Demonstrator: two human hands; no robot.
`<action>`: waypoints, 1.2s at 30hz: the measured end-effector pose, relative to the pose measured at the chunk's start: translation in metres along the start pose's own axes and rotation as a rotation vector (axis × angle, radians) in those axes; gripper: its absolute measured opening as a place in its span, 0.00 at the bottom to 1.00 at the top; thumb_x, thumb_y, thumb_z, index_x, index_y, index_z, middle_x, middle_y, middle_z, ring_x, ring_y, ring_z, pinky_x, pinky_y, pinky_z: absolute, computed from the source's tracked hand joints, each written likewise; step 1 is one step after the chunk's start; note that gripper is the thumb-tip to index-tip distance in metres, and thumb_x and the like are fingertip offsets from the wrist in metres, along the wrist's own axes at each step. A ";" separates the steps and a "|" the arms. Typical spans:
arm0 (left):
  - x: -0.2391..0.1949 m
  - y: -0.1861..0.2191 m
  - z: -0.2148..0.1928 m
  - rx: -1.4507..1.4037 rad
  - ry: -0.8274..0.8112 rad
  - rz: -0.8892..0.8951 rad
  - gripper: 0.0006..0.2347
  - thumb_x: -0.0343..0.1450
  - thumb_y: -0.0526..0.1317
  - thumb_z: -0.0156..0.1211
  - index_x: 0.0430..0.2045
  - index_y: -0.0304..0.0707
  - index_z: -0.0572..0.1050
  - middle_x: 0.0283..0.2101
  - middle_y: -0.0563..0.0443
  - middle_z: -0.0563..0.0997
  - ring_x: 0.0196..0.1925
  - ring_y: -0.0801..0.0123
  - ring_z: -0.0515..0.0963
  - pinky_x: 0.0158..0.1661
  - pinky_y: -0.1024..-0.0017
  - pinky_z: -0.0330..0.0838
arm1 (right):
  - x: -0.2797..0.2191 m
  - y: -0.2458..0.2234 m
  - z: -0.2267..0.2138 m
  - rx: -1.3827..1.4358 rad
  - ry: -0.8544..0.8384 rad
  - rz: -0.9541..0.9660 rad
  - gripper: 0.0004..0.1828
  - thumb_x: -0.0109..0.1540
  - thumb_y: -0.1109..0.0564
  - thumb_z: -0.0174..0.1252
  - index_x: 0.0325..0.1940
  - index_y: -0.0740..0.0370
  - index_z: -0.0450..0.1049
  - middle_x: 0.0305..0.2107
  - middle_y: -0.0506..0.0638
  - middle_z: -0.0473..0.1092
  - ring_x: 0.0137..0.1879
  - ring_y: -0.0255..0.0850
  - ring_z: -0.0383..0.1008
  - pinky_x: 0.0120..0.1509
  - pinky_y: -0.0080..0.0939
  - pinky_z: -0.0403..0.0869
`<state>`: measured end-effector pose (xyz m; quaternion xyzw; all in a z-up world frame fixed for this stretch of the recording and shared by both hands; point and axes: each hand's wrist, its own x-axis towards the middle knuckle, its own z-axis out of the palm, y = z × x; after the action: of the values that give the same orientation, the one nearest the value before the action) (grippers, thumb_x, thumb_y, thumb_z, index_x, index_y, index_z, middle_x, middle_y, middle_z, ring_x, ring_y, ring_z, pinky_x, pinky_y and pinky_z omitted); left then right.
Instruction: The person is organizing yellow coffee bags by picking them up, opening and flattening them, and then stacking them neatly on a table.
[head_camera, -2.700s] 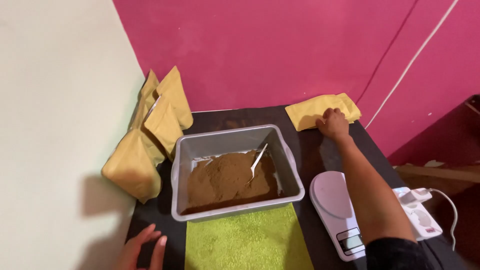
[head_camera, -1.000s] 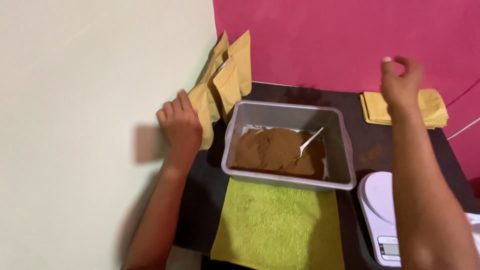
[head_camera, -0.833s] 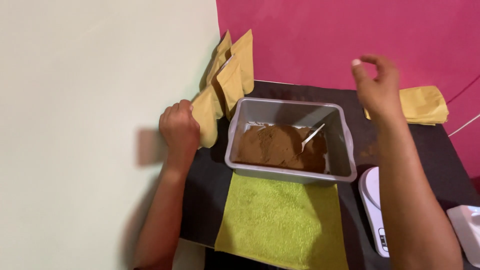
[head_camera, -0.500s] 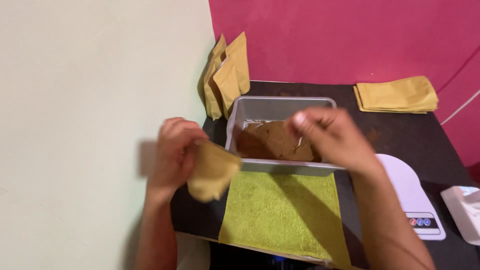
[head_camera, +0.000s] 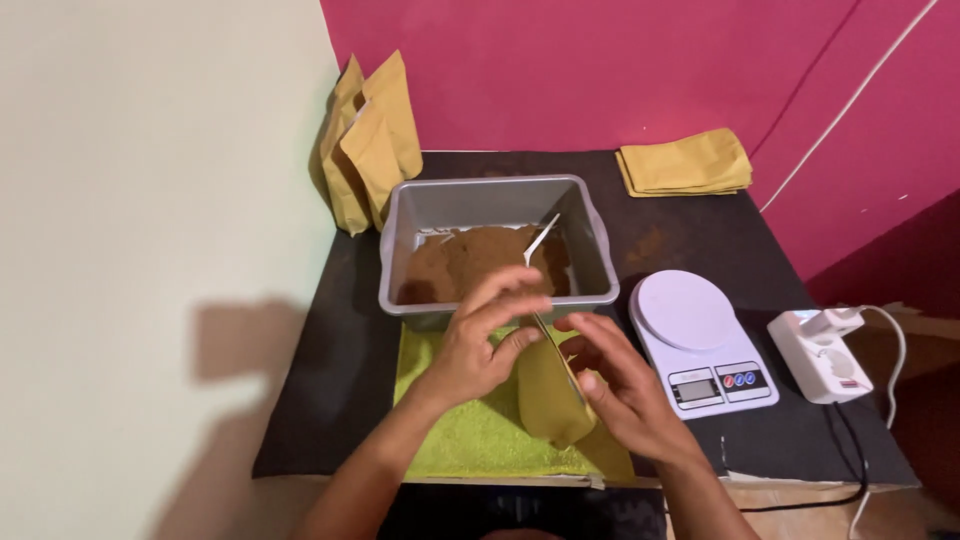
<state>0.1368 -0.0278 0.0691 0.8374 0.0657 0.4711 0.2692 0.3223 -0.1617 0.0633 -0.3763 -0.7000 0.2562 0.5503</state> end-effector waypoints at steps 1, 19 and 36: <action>-0.006 -0.003 0.008 -0.005 0.004 0.001 0.12 0.74 0.38 0.60 0.52 0.43 0.75 0.64 0.41 0.70 0.66 0.53 0.71 0.67 0.53 0.69 | -0.003 -0.001 0.001 -0.005 -0.002 0.002 0.30 0.72 0.44 0.47 0.76 0.56 0.56 0.65 0.59 0.61 0.60 0.47 0.72 0.63 0.47 0.76; -0.004 0.012 0.021 0.283 0.104 0.332 0.19 0.70 0.34 0.69 0.55 0.40 0.71 0.55 0.43 0.74 0.57 0.54 0.73 0.60 0.57 0.74 | -0.007 0.024 -0.011 -0.187 -0.002 -0.306 0.23 0.69 0.67 0.46 0.70 0.58 0.66 0.66 0.66 0.62 0.74 0.59 0.64 0.79 0.57 0.69; 0.012 0.026 0.013 0.267 0.120 0.458 0.07 0.74 0.31 0.64 0.44 0.31 0.77 0.48 0.40 0.79 0.51 0.52 0.76 0.50 0.60 0.77 | -0.015 0.037 -0.002 -0.120 0.184 -0.335 0.15 0.71 0.62 0.50 0.61 0.64 0.73 0.61 0.68 0.69 0.69 0.59 0.72 0.76 0.53 0.74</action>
<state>0.1504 -0.0508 0.0860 0.8292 -0.0482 0.5555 0.0386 0.3345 -0.1528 0.0265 -0.3085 -0.7136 0.0832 0.6234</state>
